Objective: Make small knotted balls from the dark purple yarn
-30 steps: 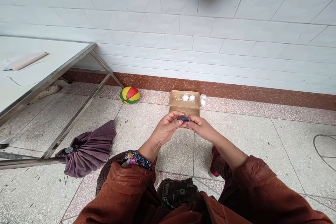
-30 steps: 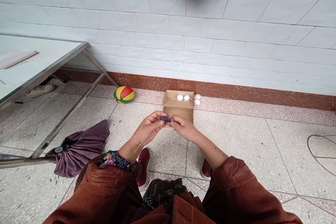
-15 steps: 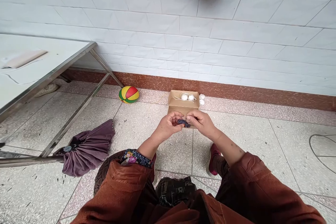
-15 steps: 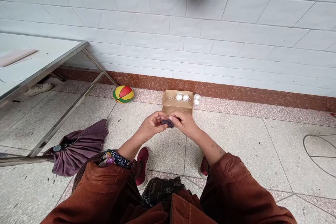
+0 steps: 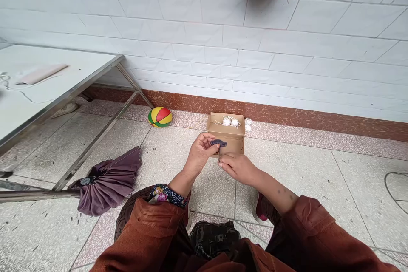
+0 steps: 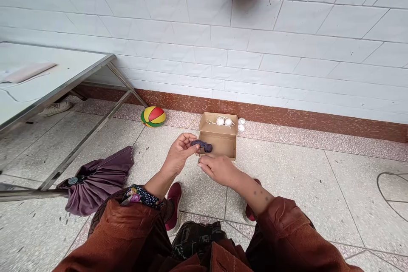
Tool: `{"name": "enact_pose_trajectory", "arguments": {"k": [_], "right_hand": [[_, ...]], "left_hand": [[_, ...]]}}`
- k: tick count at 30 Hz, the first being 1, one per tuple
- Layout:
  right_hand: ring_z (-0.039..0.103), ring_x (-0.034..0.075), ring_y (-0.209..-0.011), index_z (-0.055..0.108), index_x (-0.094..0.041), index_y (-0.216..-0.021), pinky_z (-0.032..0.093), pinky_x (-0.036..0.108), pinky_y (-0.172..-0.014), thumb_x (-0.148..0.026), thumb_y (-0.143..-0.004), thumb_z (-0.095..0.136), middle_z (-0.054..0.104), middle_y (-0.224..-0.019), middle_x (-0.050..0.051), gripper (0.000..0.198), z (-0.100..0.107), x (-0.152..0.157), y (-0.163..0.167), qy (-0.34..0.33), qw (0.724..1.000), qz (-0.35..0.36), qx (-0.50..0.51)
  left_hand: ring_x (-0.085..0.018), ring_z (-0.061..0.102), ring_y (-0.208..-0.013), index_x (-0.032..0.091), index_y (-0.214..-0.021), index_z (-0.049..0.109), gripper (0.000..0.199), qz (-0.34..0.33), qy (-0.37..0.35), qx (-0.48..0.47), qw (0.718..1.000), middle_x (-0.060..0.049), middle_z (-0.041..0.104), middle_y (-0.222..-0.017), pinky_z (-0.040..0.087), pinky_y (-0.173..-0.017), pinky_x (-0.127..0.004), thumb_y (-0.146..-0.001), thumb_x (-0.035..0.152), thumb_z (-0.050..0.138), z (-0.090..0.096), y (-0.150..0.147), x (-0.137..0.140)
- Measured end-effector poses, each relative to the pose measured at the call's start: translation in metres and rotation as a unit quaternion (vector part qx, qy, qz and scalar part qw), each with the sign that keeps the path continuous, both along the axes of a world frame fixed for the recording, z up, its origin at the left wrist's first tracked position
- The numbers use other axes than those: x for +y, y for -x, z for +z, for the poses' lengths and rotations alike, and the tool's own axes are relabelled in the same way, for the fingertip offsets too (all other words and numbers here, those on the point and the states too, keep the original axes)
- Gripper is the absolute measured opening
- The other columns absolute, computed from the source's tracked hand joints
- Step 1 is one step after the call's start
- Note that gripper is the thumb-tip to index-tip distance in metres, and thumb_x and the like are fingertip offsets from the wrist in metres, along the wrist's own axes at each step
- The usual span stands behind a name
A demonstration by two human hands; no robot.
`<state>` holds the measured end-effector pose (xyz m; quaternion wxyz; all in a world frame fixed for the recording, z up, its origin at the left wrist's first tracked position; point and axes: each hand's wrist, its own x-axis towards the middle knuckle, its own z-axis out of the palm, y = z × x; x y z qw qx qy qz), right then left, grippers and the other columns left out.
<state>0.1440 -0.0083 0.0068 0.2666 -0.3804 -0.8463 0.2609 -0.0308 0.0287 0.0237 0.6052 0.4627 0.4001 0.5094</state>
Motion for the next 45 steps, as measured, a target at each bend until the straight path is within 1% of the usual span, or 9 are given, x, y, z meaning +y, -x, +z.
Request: {"name": "enact_pose_trajectory", "arguments": {"k": [3,7,13,18,24,28,33,39,45], "right_hand": [[0.06,0.017,-0.076,0.059,-0.02,-0.09,0.047,0.028,-0.07,-0.033,-0.102,0.041,0.064,-0.081,0.004,0.026,0.014,-0.003,-0.006,-0.05,0.998,0.027,0.003],[0.062,0.016,-0.076,0.062,-0.02,-0.09,0.047,0.027,-0.071,-0.033,-0.101,0.045,0.067,-0.082,0.003,0.024,0.027,0.007,-0.018,-0.05,0.993,-0.045,0.097],[0.059,0.014,-0.07,0.063,-0.021,-0.086,0.045,0.025,-0.067,-0.034,-0.098,0.049,0.064,-0.075,0.0,0.022,0.009,0.022,-0.018,0.028,0.977,-0.146,0.15],[0.059,0.016,-0.069,0.06,-0.02,-0.087,0.043,0.026,-0.065,-0.029,-0.098,0.047,0.064,-0.077,0.001,0.019,-0.005,0.007,-0.002,0.052,0.989,-0.11,0.088],[0.059,0.015,-0.069,0.06,-0.021,-0.09,0.044,0.027,-0.067,-0.032,-0.1,0.044,0.064,-0.079,0.002,0.022,0.013,-0.005,-0.005,0.025,0.998,-0.018,0.062],[0.061,0.016,-0.073,0.063,-0.021,-0.09,0.046,0.027,-0.069,-0.038,-0.099,0.048,0.067,-0.081,0.003,0.024,0.025,0.005,-0.017,0.023,0.987,-0.072,0.143],[0.057,0.015,-0.068,0.061,-0.021,-0.084,0.044,0.026,-0.067,-0.04,-0.098,0.047,0.062,-0.073,0.0,0.028,0.017,0.018,-0.019,0.045,0.969,-0.171,0.173],[0.058,0.015,-0.069,0.061,-0.021,-0.089,0.044,0.025,-0.066,-0.033,-0.098,0.047,0.063,-0.077,0.001,0.02,-0.003,0.009,-0.005,0.072,0.983,-0.125,0.113],[0.061,0.016,-0.074,0.062,-0.022,-0.093,0.047,0.027,-0.07,-0.032,-0.1,0.045,0.067,-0.083,0.003,0.022,0.01,-0.005,-0.006,0.018,0.997,-0.029,0.066]], "left_hand": [[-0.01,0.06,-0.074,0.018,-0.094,0.055,0.033,0.008,-0.033,0.076,0.997,0.002,0.06,-0.081,0.047,-0.069,-0.022,-0.067,0.015,0.074,-0.004,-0.001,0.002],[-0.01,0.06,-0.071,0.02,-0.105,0.05,0.046,-0.07,-0.076,0.145,0.984,0.003,0.061,-0.082,0.046,-0.067,-0.024,-0.065,0.011,0.072,-0.006,-0.004,-0.005],[-0.011,0.063,-0.079,0.023,-0.114,0.044,0.053,-0.203,-0.081,0.061,0.974,0.003,0.062,-0.087,0.049,-0.075,-0.027,-0.07,0.011,0.071,0.003,-0.005,-0.014],[-0.01,0.062,-0.075,0.022,-0.111,0.047,0.049,-0.093,-0.045,0.003,0.995,0.002,0.063,-0.088,0.048,-0.071,-0.024,-0.071,0.02,0.075,0.004,-0.002,-0.005],[-0.011,0.061,-0.072,0.02,-0.106,0.047,0.05,-0.002,-0.06,0.119,0.991,0.003,0.062,-0.082,0.046,-0.068,-0.025,-0.065,0.015,0.075,-0.006,-0.001,0.003],[-0.01,0.06,-0.068,0.021,-0.112,0.045,0.054,-0.086,-0.083,0.156,0.981,0.004,0.061,-0.081,0.046,-0.068,-0.026,-0.066,0.013,0.074,-0.005,-0.004,-0.005],[-0.012,0.064,-0.08,0.022,-0.114,0.045,0.05,-0.211,-0.082,0.075,0.971,0.001,0.063,-0.09,0.048,-0.075,-0.027,-0.072,0.014,0.073,0.007,-0.003,-0.014],[-0.01,0.061,-0.075,0.022,-0.111,0.047,0.047,-0.106,-0.049,0.004,0.993,0.001,0.063,-0.089,0.046,-0.07,-0.023,-0.073,0.022,0.076,0.011,0.0,-0.007],[-0.011,0.061,-0.073,0.021,-0.105,0.048,0.048,-0.013,-0.068,0.099,0.993,0.003,0.062,-0.082,0.046,-0.069,-0.023,-0.066,0.015,0.075,-0.001,0.0,0.001]]}}
